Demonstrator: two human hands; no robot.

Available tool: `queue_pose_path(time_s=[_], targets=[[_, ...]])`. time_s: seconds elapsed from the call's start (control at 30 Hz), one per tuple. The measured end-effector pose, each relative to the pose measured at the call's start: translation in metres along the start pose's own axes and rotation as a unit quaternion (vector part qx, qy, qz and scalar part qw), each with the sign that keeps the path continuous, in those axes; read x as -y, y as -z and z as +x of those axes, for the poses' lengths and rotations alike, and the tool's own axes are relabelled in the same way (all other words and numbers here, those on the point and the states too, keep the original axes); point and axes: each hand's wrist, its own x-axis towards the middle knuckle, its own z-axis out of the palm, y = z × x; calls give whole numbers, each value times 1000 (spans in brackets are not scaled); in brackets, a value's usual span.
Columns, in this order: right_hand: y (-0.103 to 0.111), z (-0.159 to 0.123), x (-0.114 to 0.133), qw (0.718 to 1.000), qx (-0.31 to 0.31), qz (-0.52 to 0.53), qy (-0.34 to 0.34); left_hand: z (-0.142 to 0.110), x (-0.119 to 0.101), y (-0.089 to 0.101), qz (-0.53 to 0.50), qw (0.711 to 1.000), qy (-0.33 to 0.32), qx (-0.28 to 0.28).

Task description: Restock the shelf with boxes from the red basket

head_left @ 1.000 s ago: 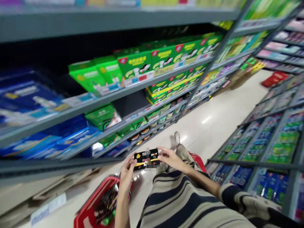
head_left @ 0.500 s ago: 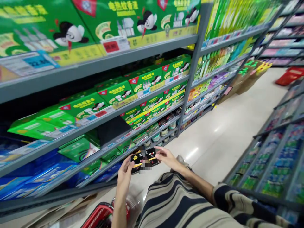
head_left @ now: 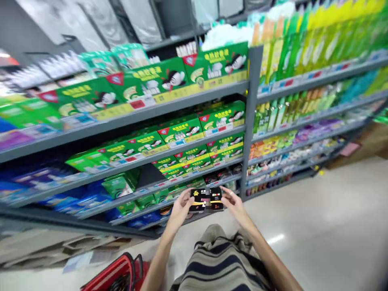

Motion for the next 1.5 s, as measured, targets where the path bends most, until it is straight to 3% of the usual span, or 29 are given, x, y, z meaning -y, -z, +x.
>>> queue_pose_path(time_s=[0.17,0.3,0.4,0.5,0.7,0.87,1.0,1.23,1.4,1.5], targets=[[20,26,47,999,15,-45,20,6,-58,-28,13,994,-108,-1],[22,49,58,997,26,-75,19,0,-73,-35,-15,990,-134,-29],[10,67,54,995,46,-84,10,-11,-62,-26,-47,986,-135,-87],[-12,73,41,991,94,-92,-17,-36,-38,-9,-79,981,-103,-146],[-61,49,3,972,190,-108,-87,-109,12,28,-121,966,-15,-227],[-109,30,-23,958,233,-114,-123,-140,44,66,-146,943,-3,-298],[-159,25,-40,958,225,-128,-122,-149,56,111,-147,936,-11,-321],[-237,-2,-78,964,191,-120,-144,-184,58,205,-193,953,-27,-232],[-291,-26,-104,970,149,-120,-151,-204,77,261,-227,953,-39,-199],[-319,-39,-118,972,132,-131,-146,-211,92,291,-234,954,-5,-186]])
